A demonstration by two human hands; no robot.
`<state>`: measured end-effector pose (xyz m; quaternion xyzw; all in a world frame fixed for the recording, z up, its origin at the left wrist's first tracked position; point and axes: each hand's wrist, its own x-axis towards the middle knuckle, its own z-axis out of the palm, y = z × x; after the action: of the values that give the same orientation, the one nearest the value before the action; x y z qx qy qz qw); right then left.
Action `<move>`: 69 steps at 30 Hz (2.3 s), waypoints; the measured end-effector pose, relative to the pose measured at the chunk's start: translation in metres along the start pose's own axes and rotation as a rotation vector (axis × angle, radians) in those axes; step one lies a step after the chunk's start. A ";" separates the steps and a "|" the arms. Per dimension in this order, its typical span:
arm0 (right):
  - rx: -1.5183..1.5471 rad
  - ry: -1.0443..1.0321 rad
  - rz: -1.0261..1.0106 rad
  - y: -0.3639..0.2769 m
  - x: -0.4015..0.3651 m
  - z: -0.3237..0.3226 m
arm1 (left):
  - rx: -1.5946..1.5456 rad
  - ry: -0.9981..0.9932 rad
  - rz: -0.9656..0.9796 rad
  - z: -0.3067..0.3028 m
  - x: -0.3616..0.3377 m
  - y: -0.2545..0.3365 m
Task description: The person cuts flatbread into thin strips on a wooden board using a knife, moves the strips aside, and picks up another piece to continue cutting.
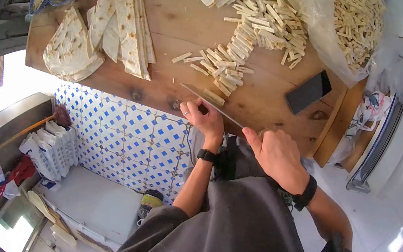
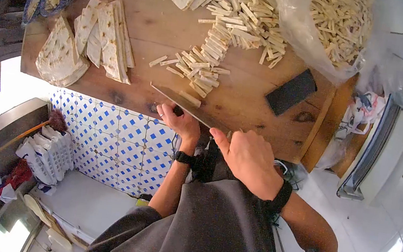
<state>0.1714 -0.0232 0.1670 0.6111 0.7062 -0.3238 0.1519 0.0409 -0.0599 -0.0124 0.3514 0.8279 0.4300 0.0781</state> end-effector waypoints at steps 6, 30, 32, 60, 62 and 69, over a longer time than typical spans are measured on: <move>-0.012 -0.093 0.059 -0.018 0.013 -0.004 | -0.009 -0.032 -0.031 -0.001 -0.002 -0.002; 0.096 0.207 -0.140 -0.028 0.058 0.066 | 0.032 0.013 -0.017 -0.001 -0.001 -0.003; 0.136 0.215 -0.134 -0.028 0.056 0.064 | 0.005 0.014 0.005 0.000 -0.001 -0.008; 0.208 0.265 -0.123 0.012 -0.008 0.052 | -0.176 -0.008 -0.008 -0.016 0.006 0.005; 0.192 0.269 -0.125 0.008 -0.010 0.052 | -0.125 -0.021 0.002 -0.015 0.004 0.001; 0.135 0.278 -0.127 0.006 -0.011 0.054 | -0.122 -0.008 0.036 -0.012 0.003 -0.001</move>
<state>0.1694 -0.0663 0.1318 0.6130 0.7342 -0.2918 -0.0096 0.0327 -0.0666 -0.0053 0.3623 0.7936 0.4795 0.0949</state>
